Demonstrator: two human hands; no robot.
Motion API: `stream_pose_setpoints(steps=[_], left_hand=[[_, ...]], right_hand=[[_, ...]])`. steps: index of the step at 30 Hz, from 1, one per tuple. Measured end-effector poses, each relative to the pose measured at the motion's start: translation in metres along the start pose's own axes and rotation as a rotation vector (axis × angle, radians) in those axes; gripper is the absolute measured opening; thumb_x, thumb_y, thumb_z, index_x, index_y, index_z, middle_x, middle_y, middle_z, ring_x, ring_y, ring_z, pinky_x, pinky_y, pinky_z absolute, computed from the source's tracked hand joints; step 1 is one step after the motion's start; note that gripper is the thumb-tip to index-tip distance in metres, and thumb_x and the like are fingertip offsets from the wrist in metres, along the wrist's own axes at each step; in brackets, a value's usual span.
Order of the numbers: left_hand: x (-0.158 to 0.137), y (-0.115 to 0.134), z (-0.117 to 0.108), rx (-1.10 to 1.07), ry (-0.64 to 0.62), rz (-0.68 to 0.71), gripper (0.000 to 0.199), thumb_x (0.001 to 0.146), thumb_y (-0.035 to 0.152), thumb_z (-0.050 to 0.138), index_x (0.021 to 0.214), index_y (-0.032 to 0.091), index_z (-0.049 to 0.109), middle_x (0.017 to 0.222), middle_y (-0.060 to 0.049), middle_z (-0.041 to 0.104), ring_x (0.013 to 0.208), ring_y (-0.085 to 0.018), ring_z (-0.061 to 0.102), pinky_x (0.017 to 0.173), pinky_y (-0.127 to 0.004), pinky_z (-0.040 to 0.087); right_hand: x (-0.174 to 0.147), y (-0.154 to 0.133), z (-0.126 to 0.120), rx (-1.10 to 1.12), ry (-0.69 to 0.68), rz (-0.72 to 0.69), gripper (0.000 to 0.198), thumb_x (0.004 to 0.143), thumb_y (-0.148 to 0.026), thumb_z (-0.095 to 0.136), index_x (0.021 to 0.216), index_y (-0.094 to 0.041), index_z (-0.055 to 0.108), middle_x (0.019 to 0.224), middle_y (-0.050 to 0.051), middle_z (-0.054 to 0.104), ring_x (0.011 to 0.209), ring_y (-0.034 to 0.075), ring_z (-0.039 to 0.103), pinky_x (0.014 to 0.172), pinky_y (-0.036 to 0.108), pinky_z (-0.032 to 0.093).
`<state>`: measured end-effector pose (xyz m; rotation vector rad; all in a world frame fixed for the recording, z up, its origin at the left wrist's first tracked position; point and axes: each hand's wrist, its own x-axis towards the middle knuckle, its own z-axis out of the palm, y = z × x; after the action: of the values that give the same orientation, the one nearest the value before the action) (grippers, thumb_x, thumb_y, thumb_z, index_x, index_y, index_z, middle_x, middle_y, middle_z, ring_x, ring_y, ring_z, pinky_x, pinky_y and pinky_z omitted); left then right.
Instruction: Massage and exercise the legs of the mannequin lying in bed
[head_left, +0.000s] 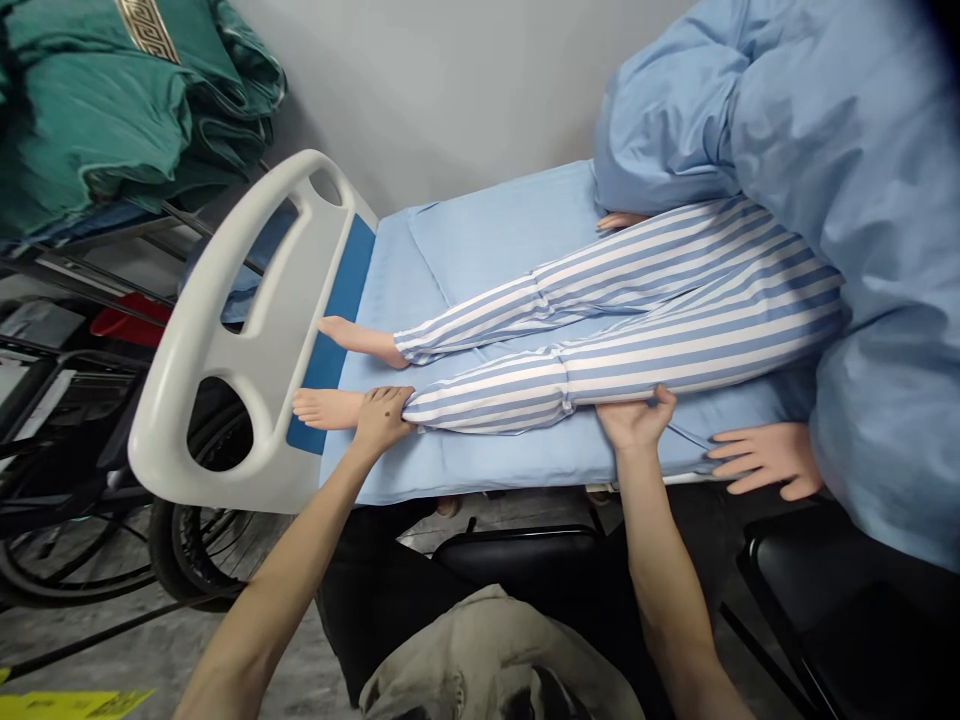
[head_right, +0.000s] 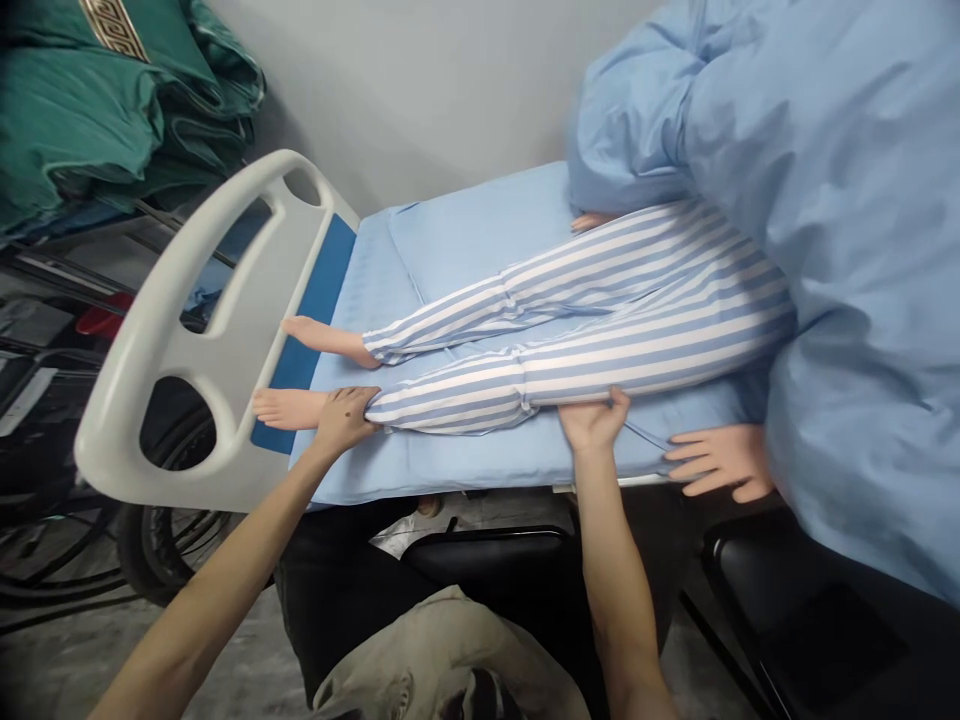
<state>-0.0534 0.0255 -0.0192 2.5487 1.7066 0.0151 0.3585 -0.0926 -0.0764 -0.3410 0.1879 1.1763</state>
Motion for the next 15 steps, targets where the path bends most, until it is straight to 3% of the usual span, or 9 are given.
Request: stream_pose_setpoints(steps=[3,8,15], left_hand=[[-0.017,0.011,0.001,0.03,-0.016,0.048,0.045,0.07,0.031,0.059,0.114,0.022,0.061,0.116,-0.013,0.067,0.113,-0.036,0.057,0.1,-0.047,0.037],[-0.02,0.018,0.0,0.147,-0.028,0.079,0.05,0.072,0.027,0.056,0.121,0.015,0.06,0.119,-0.017,0.066,0.111,-0.037,0.056,0.102,-0.047,0.036],[-0.02,0.013,0.004,0.057,-0.013,0.059,0.049,0.069,0.029,0.06,0.117,0.019,0.059,0.121,-0.015,0.065,0.118,-0.038,0.054,0.104,-0.049,0.034]], right_hand=[[0.005,0.003,-0.007,-0.03,0.004,-0.011,0.049,0.074,-0.036,0.056,0.12,-0.021,0.061,0.118,0.002,0.068,0.113,0.021,0.061,0.097,0.043,0.053],[0.007,0.007,-0.01,-0.077,-0.012,-0.066,0.051,0.076,-0.041,0.057,0.122,-0.021,0.061,0.122,0.003,0.066,0.117,0.021,0.06,0.101,0.043,0.052],[0.002,0.008,-0.004,-0.034,-0.001,-0.049,0.056,0.077,-0.055,0.057,0.122,-0.022,0.062,0.127,0.004,0.064,0.123,0.022,0.056,0.103,0.045,0.05]])
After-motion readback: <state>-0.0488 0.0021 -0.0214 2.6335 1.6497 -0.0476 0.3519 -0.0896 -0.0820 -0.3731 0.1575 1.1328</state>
